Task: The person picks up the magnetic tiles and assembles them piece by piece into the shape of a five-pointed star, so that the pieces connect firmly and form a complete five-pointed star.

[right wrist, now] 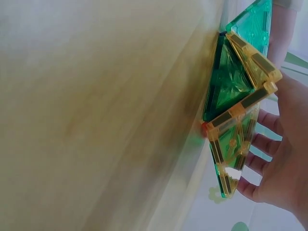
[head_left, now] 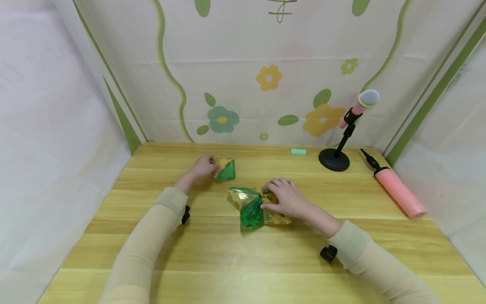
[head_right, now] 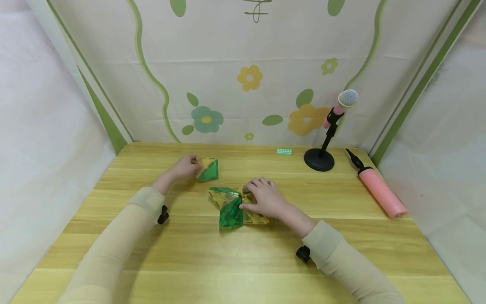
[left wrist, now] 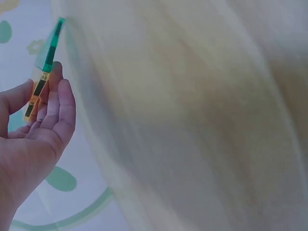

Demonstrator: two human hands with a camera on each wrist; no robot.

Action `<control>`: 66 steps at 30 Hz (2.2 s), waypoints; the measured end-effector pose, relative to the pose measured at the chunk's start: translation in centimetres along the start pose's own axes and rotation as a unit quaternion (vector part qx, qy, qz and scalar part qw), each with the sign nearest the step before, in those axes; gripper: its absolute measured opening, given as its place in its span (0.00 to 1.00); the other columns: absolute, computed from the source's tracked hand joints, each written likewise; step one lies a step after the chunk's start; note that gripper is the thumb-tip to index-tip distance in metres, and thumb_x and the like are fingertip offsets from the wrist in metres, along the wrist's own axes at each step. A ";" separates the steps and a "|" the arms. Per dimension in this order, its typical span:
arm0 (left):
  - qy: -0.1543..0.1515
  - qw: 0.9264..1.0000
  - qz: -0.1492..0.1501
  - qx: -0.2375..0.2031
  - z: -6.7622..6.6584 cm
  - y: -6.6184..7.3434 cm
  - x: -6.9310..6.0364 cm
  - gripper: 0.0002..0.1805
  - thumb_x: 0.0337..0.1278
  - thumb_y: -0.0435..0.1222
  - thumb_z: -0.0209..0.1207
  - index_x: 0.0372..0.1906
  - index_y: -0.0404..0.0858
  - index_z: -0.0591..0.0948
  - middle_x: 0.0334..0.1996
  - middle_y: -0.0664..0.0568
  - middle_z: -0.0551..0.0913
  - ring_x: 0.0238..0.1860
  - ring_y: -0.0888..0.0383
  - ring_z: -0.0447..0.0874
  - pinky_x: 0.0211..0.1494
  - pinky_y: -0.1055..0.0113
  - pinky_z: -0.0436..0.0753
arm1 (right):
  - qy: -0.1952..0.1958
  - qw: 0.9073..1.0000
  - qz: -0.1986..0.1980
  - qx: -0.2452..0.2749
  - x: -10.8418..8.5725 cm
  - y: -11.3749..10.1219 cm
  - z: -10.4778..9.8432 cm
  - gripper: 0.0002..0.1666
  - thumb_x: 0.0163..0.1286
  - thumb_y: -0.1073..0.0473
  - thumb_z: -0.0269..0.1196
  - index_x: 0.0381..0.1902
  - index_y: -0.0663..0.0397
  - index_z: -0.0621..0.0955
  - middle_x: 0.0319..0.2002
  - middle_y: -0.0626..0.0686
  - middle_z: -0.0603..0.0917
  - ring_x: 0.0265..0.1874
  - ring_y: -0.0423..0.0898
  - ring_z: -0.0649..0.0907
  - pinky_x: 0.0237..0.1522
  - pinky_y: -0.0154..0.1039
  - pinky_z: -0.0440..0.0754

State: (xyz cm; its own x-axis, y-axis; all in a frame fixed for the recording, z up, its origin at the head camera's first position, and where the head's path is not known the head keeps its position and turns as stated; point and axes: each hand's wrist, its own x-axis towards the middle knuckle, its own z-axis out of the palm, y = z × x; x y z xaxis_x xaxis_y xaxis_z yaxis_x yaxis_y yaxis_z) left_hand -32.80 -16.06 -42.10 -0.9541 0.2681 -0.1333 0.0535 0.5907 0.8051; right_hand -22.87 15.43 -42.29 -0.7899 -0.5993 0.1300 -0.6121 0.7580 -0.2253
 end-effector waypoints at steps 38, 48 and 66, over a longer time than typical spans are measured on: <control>-0.007 0.987 0.077 -0.141 5.3 7.0 -1.0 0.16 0.61 0.31 0.58 0.51 0.28 0.74 0.39 0.43 0.79 0.38 0.53 0.82 0.47 0.54 0.82 | 0.045 0.906 0.158 0.391 5.4 3.1 -2.4 0.14 0.73 0.63 0.52 0.52 0.61 0.77 0.46 0.62 0.81 0.43 0.62 0.79 0.48 0.60 0.76; -0.012 0.993 0.095 -0.063 6.7 6.1 0.3 0.10 0.62 0.31 0.58 0.47 0.32 0.77 0.39 0.43 0.81 0.38 0.53 0.81 0.43 0.59 0.82 | -0.026 0.897 0.158 0.413 5.7 5.3 -1.5 0.17 0.74 0.62 0.50 0.55 0.65 0.75 0.42 0.59 0.81 0.39 0.57 0.80 0.42 0.49 0.81; -0.067 0.997 0.036 0.021 8.5 5.7 1.5 0.14 0.63 0.30 0.56 0.52 0.33 0.74 0.41 0.43 0.81 0.40 0.52 0.81 0.35 0.69 0.78 | -0.136 0.923 0.125 0.339 6.7 6.8 0.1 0.13 0.69 0.64 0.57 0.49 0.63 0.79 0.40 0.55 0.83 0.33 0.44 0.79 0.38 0.38 0.78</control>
State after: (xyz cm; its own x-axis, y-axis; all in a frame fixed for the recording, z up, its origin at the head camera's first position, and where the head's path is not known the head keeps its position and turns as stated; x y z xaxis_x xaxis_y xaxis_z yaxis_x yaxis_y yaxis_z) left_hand -31.38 -5.79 -42.63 -0.8998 0.4084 -0.1536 0.1356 0.5963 0.7912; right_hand -32.36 16.52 -43.07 -0.8085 -0.5403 -0.2334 -0.1765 0.6009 -0.7796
